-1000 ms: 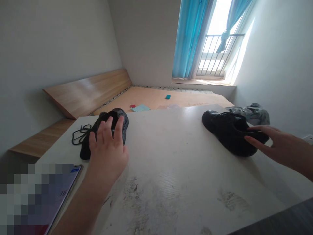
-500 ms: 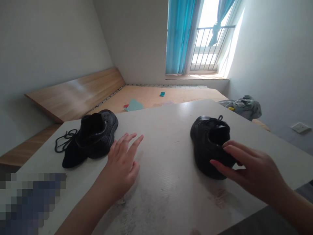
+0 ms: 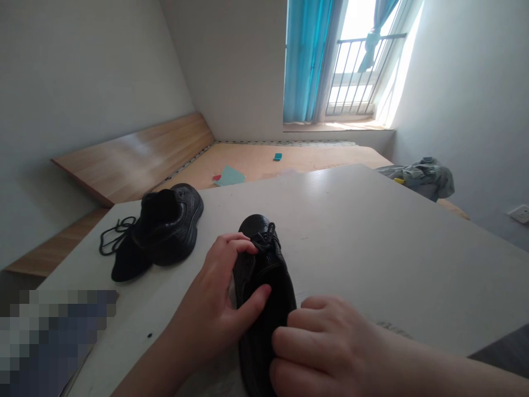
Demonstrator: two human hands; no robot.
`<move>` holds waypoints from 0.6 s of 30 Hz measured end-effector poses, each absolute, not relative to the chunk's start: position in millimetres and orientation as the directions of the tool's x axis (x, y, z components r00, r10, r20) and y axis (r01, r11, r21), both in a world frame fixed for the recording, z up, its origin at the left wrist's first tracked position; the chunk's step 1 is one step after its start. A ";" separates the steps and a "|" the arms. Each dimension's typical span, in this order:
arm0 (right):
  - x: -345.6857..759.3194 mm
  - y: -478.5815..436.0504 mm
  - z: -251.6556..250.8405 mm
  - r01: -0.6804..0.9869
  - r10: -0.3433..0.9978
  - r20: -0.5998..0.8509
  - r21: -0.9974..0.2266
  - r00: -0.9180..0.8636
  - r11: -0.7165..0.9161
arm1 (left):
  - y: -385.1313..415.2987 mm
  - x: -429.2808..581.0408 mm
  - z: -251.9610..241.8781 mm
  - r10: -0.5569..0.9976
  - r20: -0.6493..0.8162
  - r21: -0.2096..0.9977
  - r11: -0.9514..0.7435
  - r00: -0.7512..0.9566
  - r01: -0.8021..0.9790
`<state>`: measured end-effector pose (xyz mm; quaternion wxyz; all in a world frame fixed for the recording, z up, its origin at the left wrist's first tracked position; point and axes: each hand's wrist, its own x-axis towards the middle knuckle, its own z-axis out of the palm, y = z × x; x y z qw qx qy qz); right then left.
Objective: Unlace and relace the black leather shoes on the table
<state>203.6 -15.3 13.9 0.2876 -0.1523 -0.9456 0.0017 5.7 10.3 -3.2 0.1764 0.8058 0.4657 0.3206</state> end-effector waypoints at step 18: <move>205.7 67.7 -2.2 0.198 0.800 0.229 -0.897 -0.555 0.395 | 1.0 12.2 -4.0 0.881 0.396 0.540 -0.452 0.260 0.710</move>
